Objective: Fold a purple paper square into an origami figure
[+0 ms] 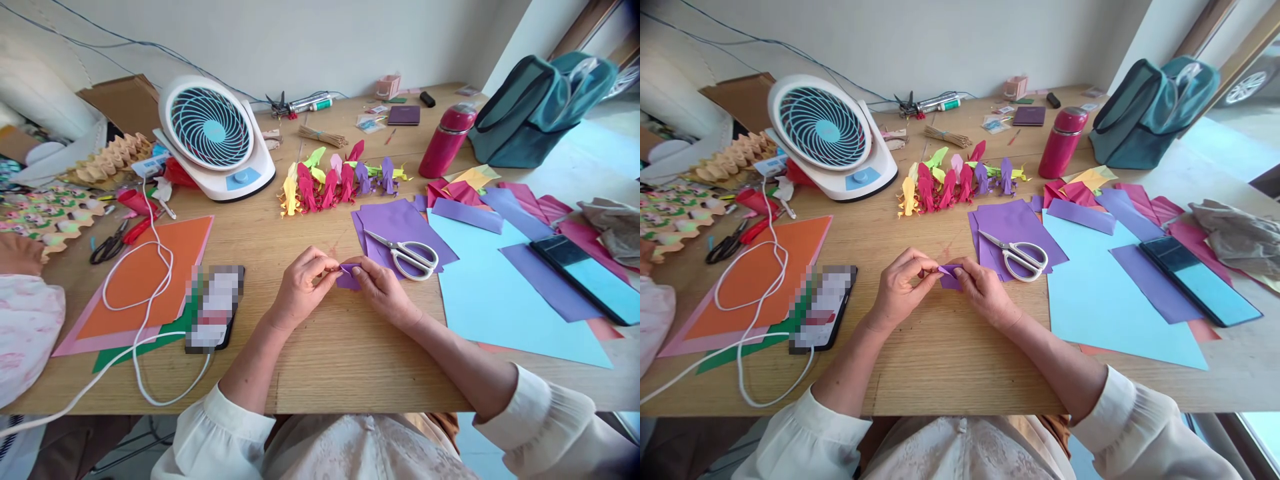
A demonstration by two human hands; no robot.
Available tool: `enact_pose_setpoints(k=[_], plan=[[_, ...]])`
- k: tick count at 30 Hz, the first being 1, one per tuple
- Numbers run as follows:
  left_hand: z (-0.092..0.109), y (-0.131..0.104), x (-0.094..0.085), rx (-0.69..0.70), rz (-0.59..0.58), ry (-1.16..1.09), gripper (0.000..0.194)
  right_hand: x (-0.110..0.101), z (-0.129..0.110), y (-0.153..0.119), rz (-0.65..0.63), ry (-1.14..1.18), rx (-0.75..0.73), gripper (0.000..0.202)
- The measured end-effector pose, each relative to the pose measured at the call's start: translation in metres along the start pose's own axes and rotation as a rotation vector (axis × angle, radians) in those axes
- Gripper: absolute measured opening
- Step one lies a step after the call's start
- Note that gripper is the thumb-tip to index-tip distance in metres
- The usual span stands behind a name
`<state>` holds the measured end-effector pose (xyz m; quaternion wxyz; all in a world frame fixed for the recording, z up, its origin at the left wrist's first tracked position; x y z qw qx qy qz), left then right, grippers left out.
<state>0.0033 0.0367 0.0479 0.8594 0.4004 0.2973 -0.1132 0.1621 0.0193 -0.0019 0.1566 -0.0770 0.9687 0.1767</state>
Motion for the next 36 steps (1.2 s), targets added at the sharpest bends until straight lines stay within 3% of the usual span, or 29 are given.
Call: enact_pose_setpoints(k=[7, 16, 24, 36], plan=[[0.001, 0.002, -0.004, 0.033, -0.074, -0.020, 0.006, -0.001, 0.003, 0.003, 0.008, 0.071, 0.058, 0.033], [-0.010, 0.000, 0.003, -0.027, -0.084, -0.012, 0.007, 0.000, 0.002, -0.001, 0.006, -0.028, 0.027, 0.032], [-0.009, 0.001, 0.001, -0.034, -0.096, -0.097, 0.002, 0.006, 0.009, 0.001, -0.007, 0.291, 0.195, 0.035], [-0.007, -0.002, 0.010, -0.057, -0.077, -0.108, 0.010, 0.007, 0.004, 0.001, -0.023, 0.320, 0.192, 0.038]])
Point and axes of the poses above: each hand's wrist, its own y-axis towards the middle knuckle, its own x-axis out of the palm, z = x × y, the point moved 5 cm from there along y, towards the middle knuckle, and after that the axes turned 4 degrees about -x, right-handed, at the moved point
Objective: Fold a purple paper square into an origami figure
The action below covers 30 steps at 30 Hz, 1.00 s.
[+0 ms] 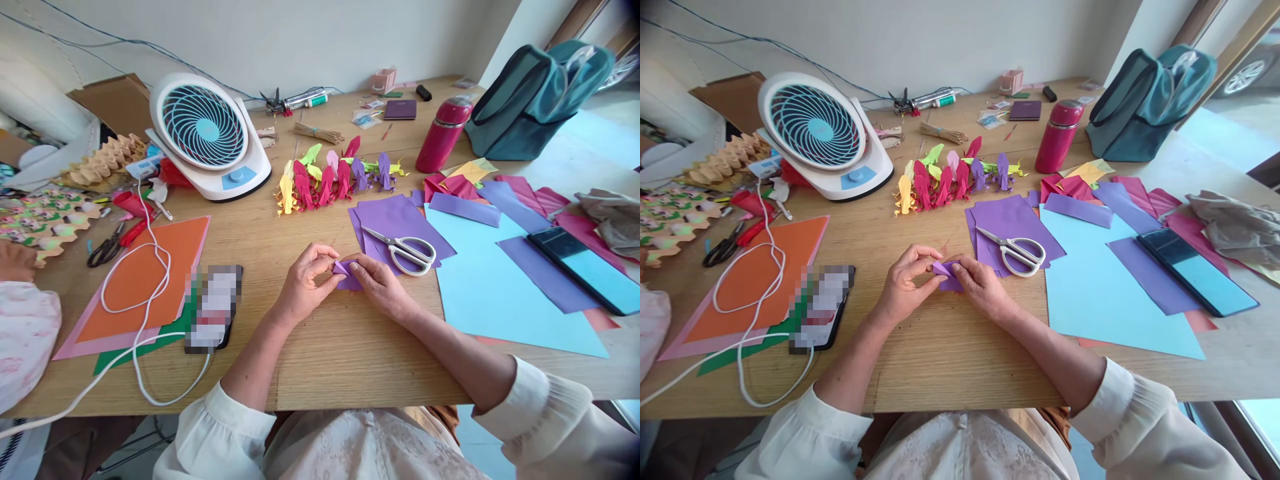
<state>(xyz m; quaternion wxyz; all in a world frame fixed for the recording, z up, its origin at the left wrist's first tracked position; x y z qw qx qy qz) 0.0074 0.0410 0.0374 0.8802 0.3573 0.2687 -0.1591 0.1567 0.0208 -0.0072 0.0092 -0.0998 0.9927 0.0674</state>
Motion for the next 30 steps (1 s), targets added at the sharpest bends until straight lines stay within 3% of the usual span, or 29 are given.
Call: enact_pose_setpoints(k=[6, 14, 30], plan=[[0.001, 0.002, -0.003, -0.033, 0.001, -0.054, 0.007, -0.003, 0.003, 0.002, 0.052, 0.084, 0.011, 0.037], [-0.004, -0.003, 0.006, -0.108, 0.100, -0.028, 0.006, -0.001, 0.005, -0.002, 0.027, -0.035, -0.012, 0.035], [-0.003, -0.001, 0.007, -0.262, 0.028, -0.064, 0.009, 0.007, 0.010, 0.002, -0.009, 0.104, 0.031, 0.040]])
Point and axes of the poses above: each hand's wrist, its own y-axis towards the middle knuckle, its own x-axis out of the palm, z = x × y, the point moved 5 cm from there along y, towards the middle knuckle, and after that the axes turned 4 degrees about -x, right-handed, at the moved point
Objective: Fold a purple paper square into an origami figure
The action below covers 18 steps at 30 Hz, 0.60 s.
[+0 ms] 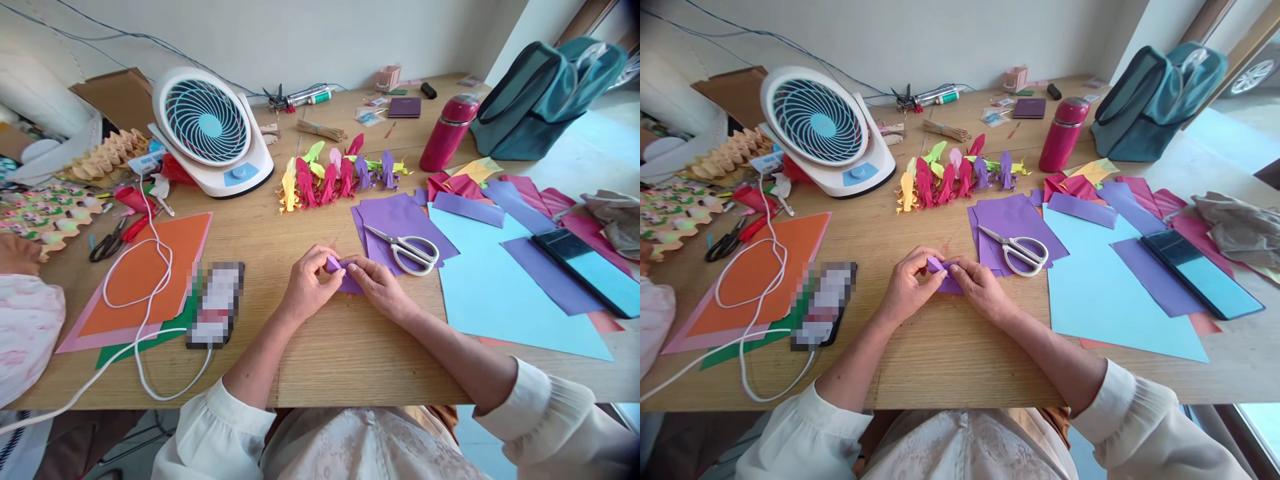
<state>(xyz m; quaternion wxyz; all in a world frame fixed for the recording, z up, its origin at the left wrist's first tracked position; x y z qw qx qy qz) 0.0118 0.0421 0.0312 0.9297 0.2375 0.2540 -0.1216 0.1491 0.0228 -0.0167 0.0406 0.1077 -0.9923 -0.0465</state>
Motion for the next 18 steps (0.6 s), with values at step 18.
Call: enact_pose_setpoints(k=[18], plan=[[-0.014, 0.001, -0.001, -0.158, -0.055, -0.228, 0.009, -0.002, -0.003, 0.000, -0.023, -0.008, 0.005, 0.040]])
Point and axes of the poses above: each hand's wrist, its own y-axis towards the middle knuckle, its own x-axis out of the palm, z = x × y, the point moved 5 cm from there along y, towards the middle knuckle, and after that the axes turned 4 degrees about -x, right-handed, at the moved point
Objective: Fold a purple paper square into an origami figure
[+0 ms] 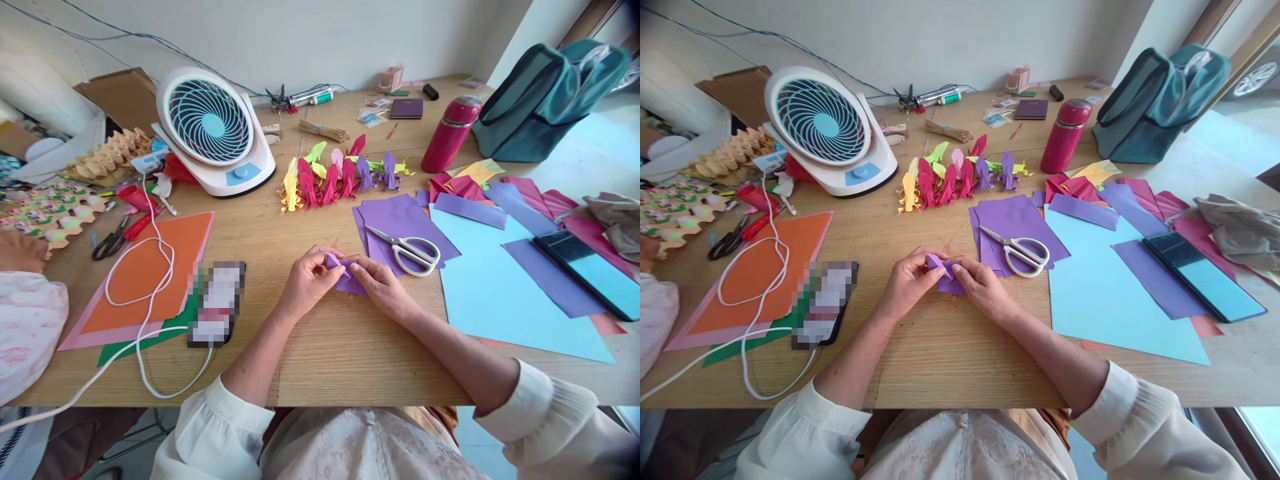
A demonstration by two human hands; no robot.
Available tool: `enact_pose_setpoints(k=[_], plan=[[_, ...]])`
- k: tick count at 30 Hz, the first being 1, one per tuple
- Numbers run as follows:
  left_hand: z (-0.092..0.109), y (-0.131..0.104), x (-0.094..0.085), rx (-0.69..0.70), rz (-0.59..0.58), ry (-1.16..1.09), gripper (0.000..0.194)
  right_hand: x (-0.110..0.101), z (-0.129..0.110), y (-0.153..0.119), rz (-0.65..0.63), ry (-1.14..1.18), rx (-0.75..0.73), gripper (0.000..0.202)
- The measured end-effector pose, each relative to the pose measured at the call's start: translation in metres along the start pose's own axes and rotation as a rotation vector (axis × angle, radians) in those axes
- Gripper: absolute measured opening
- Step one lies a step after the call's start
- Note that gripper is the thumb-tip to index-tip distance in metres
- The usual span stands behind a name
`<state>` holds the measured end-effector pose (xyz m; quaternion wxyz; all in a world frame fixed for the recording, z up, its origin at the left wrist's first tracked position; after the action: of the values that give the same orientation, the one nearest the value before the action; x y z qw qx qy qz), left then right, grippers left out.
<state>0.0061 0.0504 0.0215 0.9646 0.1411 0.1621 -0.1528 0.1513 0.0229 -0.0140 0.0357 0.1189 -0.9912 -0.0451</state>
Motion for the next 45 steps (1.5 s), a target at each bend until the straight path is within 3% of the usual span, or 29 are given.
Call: enact_pose_setpoints(k=[5, 14, 19, 26, 33, 38, 45], plan=[[0.008, -0.001, -0.002, 0.068, 0.010, 0.078, 0.007, 0.001, -0.004, -0.001, -0.050, 0.099, 0.037, 0.040], [0.003, 0.001, -0.004, 0.036, 0.065, 0.038, 0.004, 0.004, -0.004, -0.001, -0.091, 0.155, 0.029, 0.035], [0.003, 0.001, -0.008, 0.010, 0.072, 0.026, 0.013, 0.010, 0.002, 0.000, -0.079, 0.278, 0.066, 0.046], [0.011, -0.001, -0.007, -0.030, 0.013, -0.046, 0.012, 0.010, 0.005, -0.005, -0.094, 0.207, 0.213, 0.041], [0.016, 0.000, -0.009, 0.020, -0.038, 0.022, 0.014, 0.010, 0.004, -0.006, -0.069, 0.217, 0.206, 0.040], [0.018, 0.000, -0.011, 0.106, -0.142, 0.084, 0.006, 0.008, 0.006, -0.006, -0.008, 0.165, 0.179, 0.040], [0.022, 0.001, -0.013, 0.138, -0.217, 0.180, 0.013, 0.010, 0.006, -0.005, -0.037, 0.182, 0.188, 0.039]])
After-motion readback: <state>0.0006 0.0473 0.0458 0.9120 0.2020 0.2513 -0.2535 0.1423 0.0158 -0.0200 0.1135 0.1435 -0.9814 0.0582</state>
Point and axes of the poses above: each hand's wrist, its own y-axis towards the middle knuckle, its own x-axis out of the palm, z = x × y, the point moved 5 cm from there along y, towards the middle knuckle, and after that the axes turned 4 degrees about -x, right-handed, at the moved point
